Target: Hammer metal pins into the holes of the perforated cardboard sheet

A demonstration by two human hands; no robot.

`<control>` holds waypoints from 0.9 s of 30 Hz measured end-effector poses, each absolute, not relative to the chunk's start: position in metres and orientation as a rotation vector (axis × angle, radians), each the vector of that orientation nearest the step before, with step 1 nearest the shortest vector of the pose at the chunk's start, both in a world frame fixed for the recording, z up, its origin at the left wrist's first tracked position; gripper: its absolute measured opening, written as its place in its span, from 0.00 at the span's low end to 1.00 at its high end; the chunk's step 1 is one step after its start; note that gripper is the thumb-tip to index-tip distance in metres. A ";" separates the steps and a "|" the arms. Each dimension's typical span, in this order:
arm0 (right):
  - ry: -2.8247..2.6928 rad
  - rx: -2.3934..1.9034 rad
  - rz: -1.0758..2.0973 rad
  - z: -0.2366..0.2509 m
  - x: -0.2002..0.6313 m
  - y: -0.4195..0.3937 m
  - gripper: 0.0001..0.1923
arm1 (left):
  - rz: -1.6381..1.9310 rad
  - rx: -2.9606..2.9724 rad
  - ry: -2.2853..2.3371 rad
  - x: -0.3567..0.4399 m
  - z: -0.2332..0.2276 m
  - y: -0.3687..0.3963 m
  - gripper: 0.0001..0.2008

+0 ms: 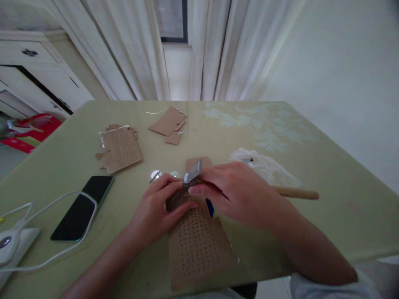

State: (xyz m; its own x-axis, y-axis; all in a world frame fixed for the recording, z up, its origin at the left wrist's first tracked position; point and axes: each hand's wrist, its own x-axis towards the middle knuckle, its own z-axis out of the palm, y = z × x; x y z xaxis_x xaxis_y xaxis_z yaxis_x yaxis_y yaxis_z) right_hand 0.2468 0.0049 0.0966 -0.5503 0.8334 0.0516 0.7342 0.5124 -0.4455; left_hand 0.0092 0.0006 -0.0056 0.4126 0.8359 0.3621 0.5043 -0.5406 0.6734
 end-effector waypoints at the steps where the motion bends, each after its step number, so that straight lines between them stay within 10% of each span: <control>1: -2.478 -1.309 0.565 0.096 0.247 0.006 0.14 | 0.951 2.205 1.140 0.010 -0.006 0.001 0.13; 16: -2.432 -1.797 0.389 0.063 0.258 0.050 0.20 | 1.174 2.104 1.502 -0.015 -0.005 0.022 0.14; 27: -2.516 -1.938 0.375 0.014 0.260 0.078 0.24 | 0.440 2.167 1.848 -0.059 -0.047 0.059 0.13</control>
